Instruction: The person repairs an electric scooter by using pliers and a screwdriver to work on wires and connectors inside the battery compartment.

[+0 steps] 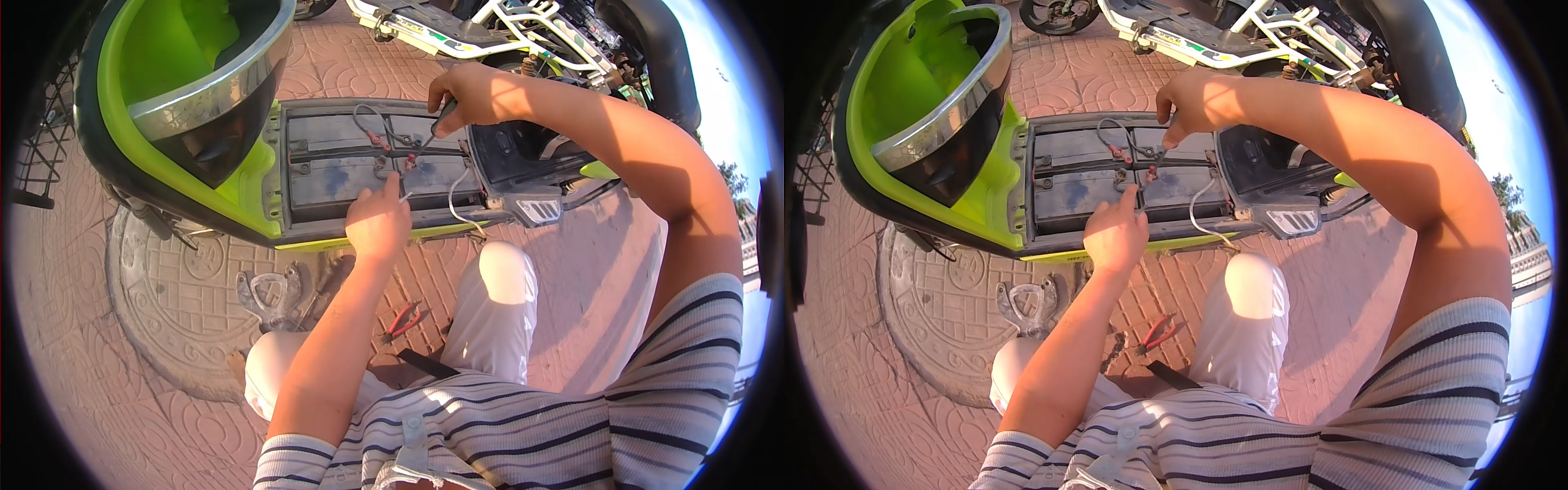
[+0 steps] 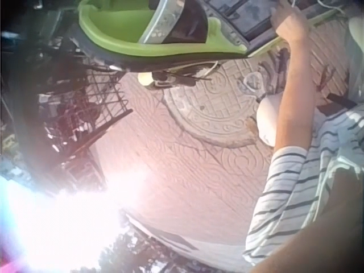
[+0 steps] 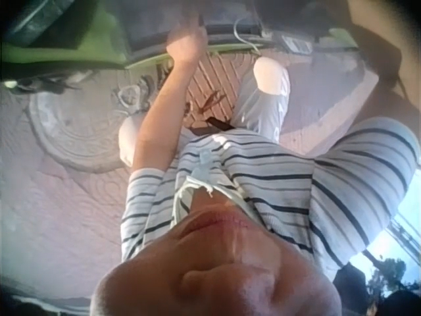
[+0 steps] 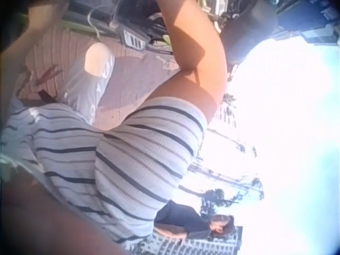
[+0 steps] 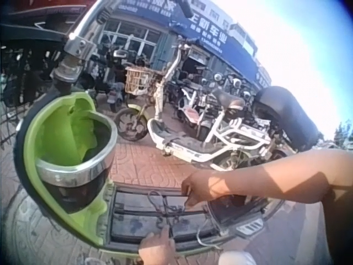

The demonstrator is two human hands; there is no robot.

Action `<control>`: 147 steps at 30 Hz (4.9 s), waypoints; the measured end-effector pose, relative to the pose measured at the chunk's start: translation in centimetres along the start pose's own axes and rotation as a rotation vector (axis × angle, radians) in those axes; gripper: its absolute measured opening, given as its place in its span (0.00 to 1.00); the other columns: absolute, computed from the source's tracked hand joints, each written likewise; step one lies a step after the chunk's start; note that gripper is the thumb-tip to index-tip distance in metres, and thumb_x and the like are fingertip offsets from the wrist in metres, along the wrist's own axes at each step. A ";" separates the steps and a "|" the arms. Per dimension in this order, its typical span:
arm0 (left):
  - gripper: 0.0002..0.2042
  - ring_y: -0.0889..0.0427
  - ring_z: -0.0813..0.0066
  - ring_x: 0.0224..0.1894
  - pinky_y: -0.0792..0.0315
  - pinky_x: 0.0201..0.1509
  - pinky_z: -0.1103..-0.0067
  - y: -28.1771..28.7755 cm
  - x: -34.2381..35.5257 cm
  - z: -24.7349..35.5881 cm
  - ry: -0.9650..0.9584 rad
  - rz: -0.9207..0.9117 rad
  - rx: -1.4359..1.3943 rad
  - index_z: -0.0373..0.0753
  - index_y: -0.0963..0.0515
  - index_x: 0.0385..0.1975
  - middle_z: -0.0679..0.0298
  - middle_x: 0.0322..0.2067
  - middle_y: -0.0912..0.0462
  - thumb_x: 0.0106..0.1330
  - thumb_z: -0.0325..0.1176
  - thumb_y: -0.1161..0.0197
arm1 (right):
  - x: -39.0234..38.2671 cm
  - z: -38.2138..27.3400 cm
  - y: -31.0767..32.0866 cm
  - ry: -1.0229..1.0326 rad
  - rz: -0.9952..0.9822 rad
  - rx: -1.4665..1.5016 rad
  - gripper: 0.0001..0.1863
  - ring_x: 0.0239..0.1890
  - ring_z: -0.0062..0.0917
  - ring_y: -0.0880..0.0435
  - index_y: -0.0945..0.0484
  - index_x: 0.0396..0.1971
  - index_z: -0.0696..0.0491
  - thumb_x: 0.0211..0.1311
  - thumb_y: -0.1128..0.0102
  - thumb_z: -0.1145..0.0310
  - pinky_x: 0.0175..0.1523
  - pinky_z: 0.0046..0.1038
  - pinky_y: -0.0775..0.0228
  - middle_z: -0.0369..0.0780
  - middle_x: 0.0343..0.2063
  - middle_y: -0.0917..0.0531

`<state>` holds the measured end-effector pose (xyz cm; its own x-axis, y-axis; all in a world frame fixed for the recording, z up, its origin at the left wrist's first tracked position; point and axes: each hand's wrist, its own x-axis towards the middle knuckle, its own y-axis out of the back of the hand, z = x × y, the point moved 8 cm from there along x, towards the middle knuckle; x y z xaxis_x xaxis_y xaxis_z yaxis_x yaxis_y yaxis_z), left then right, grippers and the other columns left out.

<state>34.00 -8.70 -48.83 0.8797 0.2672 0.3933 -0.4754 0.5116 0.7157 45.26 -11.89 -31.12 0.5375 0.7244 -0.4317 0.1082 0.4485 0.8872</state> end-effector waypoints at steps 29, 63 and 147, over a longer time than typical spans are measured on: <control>0.25 0.22 0.64 0.33 0.27 0.36 0.70 -0.1 -0.2 0.5 -0.003 0.013 -0.001 0.40 0.24 0.51 0.64 0.23 0.20 0.50 0.34 0.31 | -1.9 3.6 -0.7 -0.209 0.251 0.266 0.20 0.35 0.36 0.17 0.22 0.40 0.59 0.59 0.32 0.57 0.43 0.34 0.26 0.47 0.29 0.17; 0.25 0.23 0.65 0.32 0.27 0.34 0.70 0.1 -0.2 0.2 0.010 0.047 0.012 0.44 0.25 0.54 0.67 0.21 0.22 0.53 0.35 0.33 | -2.5 2.6 0.2 -0.323 0.101 0.357 0.24 0.28 0.31 0.16 0.23 0.44 0.62 0.64 0.40 0.53 0.36 0.32 0.24 0.46 0.31 0.16; 0.10 0.20 0.59 0.31 0.26 0.33 0.64 -0.1 0.7 1.2 0.046 -0.040 -0.071 0.44 0.24 0.39 0.61 0.22 0.20 0.62 0.40 0.37 | -6.3 1.9 3.2 -0.093 0.062 0.220 0.17 0.36 0.38 0.17 0.19 0.40 0.62 0.50 0.40 0.69 0.43 0.33 0.26 0.49 0.31 0.16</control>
<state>34.63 -9.52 -47.91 0.8984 0.2814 0.3373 -0.4392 0.5787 0.6871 43.86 -16.02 -25.24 0.6220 0.6914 -0.3675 0.2468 0.2723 0.9300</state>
